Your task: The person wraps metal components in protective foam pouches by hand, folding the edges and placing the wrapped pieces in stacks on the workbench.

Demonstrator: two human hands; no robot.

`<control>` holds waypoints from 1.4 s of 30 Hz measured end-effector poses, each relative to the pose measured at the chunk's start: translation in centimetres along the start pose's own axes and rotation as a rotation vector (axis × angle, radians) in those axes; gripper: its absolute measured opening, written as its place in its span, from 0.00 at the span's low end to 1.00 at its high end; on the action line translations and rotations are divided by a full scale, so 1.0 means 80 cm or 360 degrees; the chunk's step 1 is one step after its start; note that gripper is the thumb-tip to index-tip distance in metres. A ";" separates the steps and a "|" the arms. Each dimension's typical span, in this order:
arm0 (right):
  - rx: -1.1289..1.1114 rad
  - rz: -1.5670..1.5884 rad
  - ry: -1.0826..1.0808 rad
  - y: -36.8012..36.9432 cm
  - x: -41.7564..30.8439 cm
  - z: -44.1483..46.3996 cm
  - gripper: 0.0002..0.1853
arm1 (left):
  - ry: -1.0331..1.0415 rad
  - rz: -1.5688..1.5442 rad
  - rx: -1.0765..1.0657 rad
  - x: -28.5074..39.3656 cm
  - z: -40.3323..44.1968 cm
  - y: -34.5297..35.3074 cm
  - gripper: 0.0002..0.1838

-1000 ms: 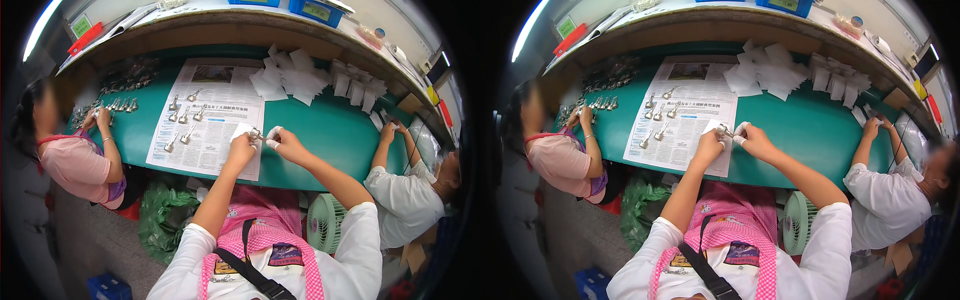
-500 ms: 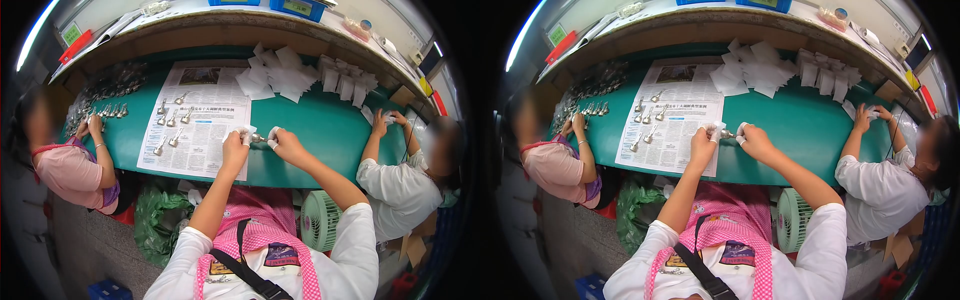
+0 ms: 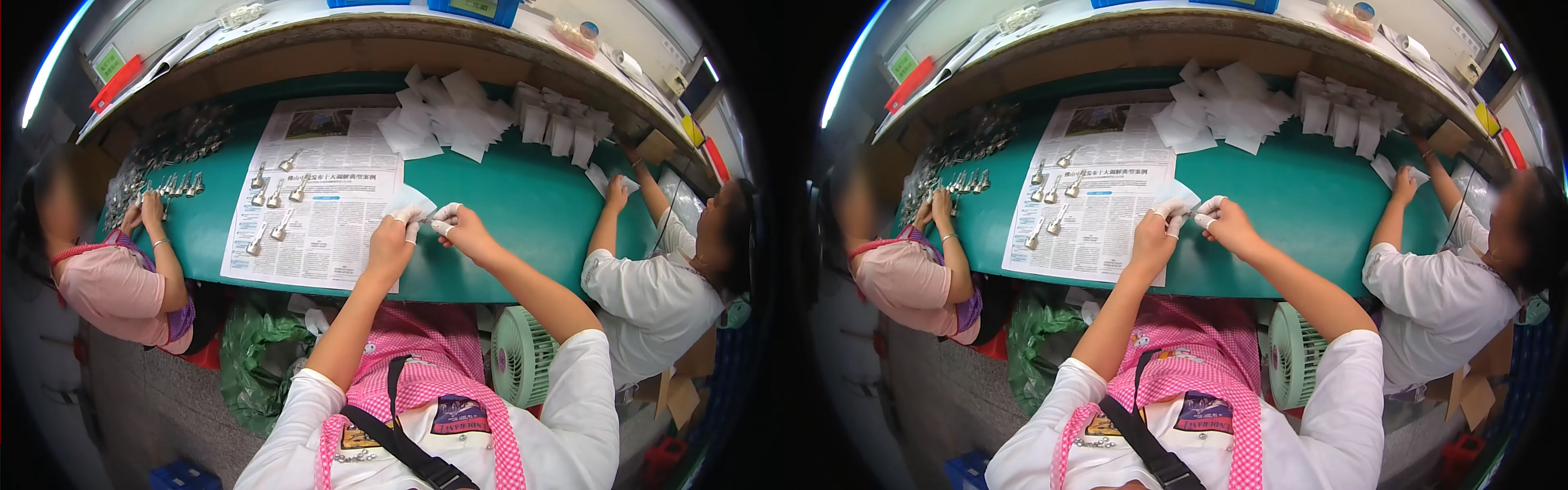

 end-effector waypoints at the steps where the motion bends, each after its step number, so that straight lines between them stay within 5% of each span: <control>1: 0.0017 0.0001 -0.0018 0.001 -0.003 -0.001 0.11 | 0.0010 -0.0041 -0.0013 0.002 0.001 0.004 0.15; 6: 0.0092 0.0140 -0.0142 -0.003 -0.019 -0.006 0.13 | -0.0579 -0.0931 0.0138 -0.020 -0.006 0.027 0.15; 8: 0.0219 -0.0001 -0.0479 -0.010 -0.037 -0.018 0.13 | -0.0848 -0.1392 0.0275 -0.037 -0.005 0.035 0.14; 15: 0.0256 -0.0634 -0.0817 -0.018 -0.073 -0.063 0.22 | -0.1067 -0.1873 0.0364 -0.017 0.009 0.035 0.14; 25: 0.0373 -0.0620 -0.0579 -0.082 -0.010 -0.011 0.11 | -0.0615 -0.1258 0.0087 0.010 0.006 0.044 0.19; 34: 0.1363 -0.0586 -0.0409 -0.351 0.013 0.108 0.17 | -0.0177 -0.0042 -0.0237 -0.018 -0.046 0.011 0.10; 42: 0.1629 -0.0796 -0.0303 -0.451 0.039 0.207 0.13 | -0.0479 -0.0225 -0.0204 -0.015 -0.038 0.011 0.08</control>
Point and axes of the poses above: each hand's wrist, its own z-axis towards the middle knuckle, its own y-axis out of the palm, x = y × z, the point moved 8 cm from there along z, towards the middle knuckle, and after that the axes turned 6 degrees about y, right-handed, at the moved point
